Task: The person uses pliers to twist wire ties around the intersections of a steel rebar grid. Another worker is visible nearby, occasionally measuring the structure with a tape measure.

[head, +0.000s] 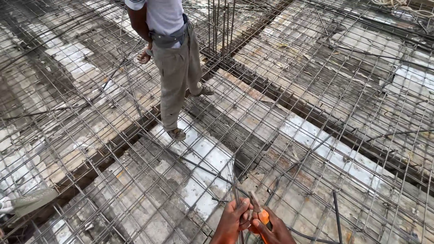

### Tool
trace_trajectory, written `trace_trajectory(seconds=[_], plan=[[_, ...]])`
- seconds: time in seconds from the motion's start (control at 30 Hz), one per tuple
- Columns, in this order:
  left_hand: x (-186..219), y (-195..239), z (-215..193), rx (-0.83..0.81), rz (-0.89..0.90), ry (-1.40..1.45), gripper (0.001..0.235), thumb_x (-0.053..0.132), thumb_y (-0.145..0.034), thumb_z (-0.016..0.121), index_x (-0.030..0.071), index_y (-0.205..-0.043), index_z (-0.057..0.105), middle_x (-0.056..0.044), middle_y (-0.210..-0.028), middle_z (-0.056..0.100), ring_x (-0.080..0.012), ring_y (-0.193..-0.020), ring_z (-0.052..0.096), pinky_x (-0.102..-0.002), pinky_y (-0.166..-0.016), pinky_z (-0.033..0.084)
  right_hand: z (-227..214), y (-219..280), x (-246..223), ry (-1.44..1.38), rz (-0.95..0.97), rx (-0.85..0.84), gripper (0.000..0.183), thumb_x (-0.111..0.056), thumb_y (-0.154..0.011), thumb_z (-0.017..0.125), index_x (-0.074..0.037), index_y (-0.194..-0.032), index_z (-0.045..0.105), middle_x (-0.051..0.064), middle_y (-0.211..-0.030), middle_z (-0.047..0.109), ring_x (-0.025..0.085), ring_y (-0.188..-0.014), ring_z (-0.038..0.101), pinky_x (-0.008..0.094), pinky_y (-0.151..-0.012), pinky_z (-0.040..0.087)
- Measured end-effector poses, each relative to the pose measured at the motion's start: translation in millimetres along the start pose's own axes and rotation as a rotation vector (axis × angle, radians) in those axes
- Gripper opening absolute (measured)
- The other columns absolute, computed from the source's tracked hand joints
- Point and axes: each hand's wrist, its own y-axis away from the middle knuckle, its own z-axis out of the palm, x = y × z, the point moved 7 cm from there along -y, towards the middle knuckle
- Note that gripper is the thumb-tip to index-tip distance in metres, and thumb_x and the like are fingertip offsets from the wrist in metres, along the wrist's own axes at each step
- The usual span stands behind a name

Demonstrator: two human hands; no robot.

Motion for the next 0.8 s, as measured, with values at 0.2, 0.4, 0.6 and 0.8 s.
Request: trace_trajectory(seconds=[0.2, 0.4, 0.6, 0.8], plan=[[-13.4, -13.8, -44.5, 0.028, -0.11, -0.016, 0.033, 0.032, -0.123, 0.078, 0.001, -0.112, 0.076, -0.005, -0.072, 0.056, -0.0102, -0.046, 0.026, -0.028, -0.044, 0.025, 17.7, -37.2, 42.4, -0.291, 0.1, -0.107, 0.057, -0.041, -0.101, 0.088, -0.003, -0.144, 0.084, 0.013, -0.092, 0.079, 0.027, -0.08, 0.077, 0.041, -0.079, 0.06], [-5.8, 0.5, -48.3, -0.049, -0.1, 0.039, 0.029, 0.024, -0.125, 0.075, -0.002, -0.114, 0.077, -0.008, -0.072, 0.06, -0.0087, -0.043, 0.027, -0.026, -0.042, 0.025, 15.5, -46.0, 28.4, 0.078, 0.045, -0.072, 0.061, -0.053, -0.101, 0.085, -0.023, -0.154, 0.088, 0.0, -0.087, 0.089, 0.012, -0.077, 0.077, 0.031, -0.074, 0.057], [3.1, 13.8, -51.2, 0.172, -0.11, -0.037, 0.023, 0.023, -0.118, 0.089, 0.007, -0.11, 0.074, -0.006, -0.071, 0.061, -0.0092, -0.047, 0.033, -0.026, -0.046, 0.023, 22.4, -42.4, 19.6, 0.162, -0.027, -0.044, 0.077, -0.057, -0.099, 0.082, -0.024, -0.166, 0.069, 0.003, -0.116, 0.105, 0.017, -0.09, 0.106, 0.029, -0.087, 0.082], [26.9, 42.6, -41.9, 0.009, 0.06, -0.215, 0.026, 0.03, -0.119, 0.08, 0.009, -0.105, 0.078, 0.001, -0.068, 0.053, -0.0068, -0.051, 0.027, -0.029, -0.05, 0.022, 29.3, 14.1, -52.0, 0.137, -0.356, -0.098, 0.057, -0.045, -0.11, 0.078, -0.016, -0.159, 0.075, 0.0, -0.142, 0.093, 0.017, -0.124, 0.087, 0.035, -0.101, 0.064]])
